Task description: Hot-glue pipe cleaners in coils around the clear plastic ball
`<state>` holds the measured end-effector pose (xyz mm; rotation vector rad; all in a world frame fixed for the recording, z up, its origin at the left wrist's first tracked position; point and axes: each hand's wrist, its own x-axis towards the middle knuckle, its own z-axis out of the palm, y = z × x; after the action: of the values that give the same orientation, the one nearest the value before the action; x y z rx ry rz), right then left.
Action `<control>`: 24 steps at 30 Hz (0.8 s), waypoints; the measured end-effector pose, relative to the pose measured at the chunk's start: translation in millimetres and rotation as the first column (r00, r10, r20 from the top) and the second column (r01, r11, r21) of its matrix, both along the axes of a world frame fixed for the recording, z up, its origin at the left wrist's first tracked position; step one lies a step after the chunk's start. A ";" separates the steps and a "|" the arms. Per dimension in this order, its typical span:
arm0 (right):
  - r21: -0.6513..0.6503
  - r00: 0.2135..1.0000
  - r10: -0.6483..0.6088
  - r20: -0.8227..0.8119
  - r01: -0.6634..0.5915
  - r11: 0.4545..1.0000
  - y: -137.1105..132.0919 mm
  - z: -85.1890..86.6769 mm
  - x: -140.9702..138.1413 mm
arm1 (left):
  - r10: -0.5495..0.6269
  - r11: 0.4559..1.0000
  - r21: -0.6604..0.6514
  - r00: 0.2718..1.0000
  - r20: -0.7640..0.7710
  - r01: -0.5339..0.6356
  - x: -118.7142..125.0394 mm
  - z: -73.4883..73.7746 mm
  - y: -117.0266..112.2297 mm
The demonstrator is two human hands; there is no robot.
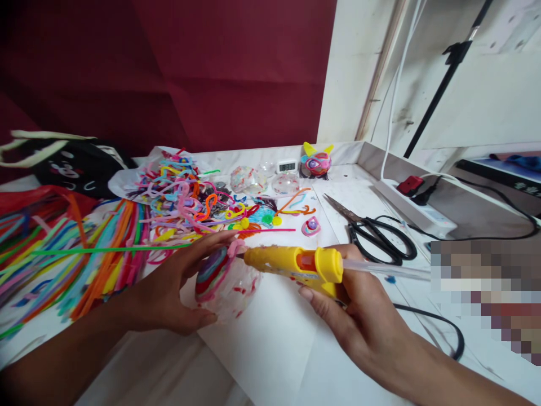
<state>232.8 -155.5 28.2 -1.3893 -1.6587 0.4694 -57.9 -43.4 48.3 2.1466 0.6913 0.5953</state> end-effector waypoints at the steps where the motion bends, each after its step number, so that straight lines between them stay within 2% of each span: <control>1: 0.008 1.000 0.010 0.008 -0.010 1.000 -0.4 -0.1 0.0 | -0.001 1.000 -0.002 1.000 0.005 0.001 0.2 -0.3 0.2; 7: 0.070 0.996 0.042 0.074 -0.048 0.996 -3.3 -3.4 3.3 | 0.001 1.000 0.007 1.000 0.025 -0.001 0.5 0.1 0.8; 13: 0.175 0.991 -0.001 0.137 -0.023 0.984 -4.4 3.9 -1.4 | 0.002 1.000 0.002 1.000 0.031 -0.002 -0.2 1.4 0.0; 24: 0.231 0.988 0.050 0.145 -0.083 0.969 -8.1 1.1 -2.7 | 0.015 1.000 0.011 1.000 0.011 -0.016 1.9 4.5 -0.2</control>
<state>230.1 -163.6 29.3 -1.2154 -1.8134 0.2069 -56.0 -43.5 52.8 2.1480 0.7005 0.6203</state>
